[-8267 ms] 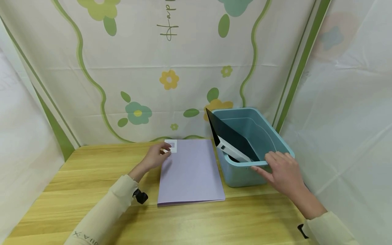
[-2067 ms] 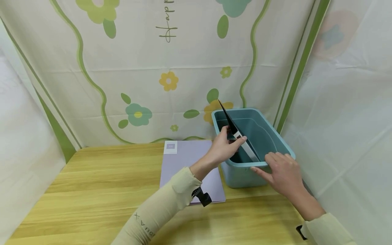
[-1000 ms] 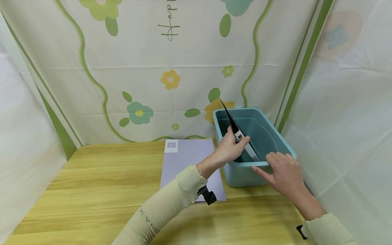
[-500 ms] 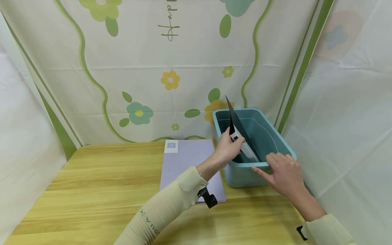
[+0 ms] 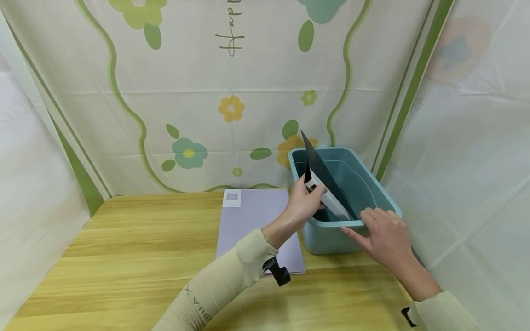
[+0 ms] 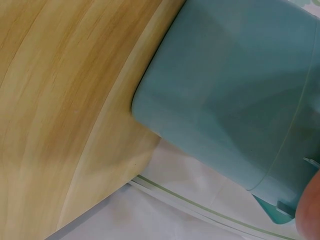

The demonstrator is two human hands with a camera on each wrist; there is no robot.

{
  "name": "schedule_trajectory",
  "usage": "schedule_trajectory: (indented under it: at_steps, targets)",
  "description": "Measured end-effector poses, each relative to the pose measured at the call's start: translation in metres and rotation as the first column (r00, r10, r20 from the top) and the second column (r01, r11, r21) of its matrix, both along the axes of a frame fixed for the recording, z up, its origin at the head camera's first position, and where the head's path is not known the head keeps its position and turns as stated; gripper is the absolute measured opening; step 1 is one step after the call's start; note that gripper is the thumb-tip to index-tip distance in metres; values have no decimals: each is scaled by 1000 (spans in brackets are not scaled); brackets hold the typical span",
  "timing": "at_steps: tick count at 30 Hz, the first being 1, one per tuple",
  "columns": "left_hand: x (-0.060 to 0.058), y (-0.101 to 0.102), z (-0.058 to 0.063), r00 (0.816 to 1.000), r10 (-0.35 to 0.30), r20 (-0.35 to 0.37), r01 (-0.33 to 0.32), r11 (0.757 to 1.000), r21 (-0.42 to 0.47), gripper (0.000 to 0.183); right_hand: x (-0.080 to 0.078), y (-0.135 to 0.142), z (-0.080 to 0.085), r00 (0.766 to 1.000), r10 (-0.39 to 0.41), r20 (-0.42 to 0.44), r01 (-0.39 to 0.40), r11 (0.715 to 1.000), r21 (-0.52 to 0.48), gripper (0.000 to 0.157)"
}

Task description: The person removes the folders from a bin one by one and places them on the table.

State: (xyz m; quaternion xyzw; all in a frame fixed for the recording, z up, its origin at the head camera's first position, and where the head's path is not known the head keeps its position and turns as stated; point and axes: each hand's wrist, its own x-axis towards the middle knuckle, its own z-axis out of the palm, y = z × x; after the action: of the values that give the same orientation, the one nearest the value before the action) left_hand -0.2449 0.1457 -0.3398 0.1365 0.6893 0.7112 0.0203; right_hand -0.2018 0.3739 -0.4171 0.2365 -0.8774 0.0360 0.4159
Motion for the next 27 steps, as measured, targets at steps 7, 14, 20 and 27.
schedule_trajectory:
  at_steps: [7, 14, 20, 27]
  targets:
    - [0, -7, -2, 1000, -19, 17, 17, 994, 110, 14, 2, -1, 0, 1000, -10, 12, 10, 1000, 6, 66]
    - [0, -16, -2, 997, -69, 22, 64, 980, 186, 15, 2, 0, 1, 1000, -9, 14, 9, 1000, 4, 65]
    - [0, -21, 0, 996, -83, 31, 74, 972, 221, 24, 2, -1, 2, 1000, -5, 12, 5, 1000, 6, 66]
    - [-2, -27, 2, 995, -96, 28, 85, 959, 269, 38, 2, -2, 3, 1000, -9, 14, 8, 1000, 6, 67]
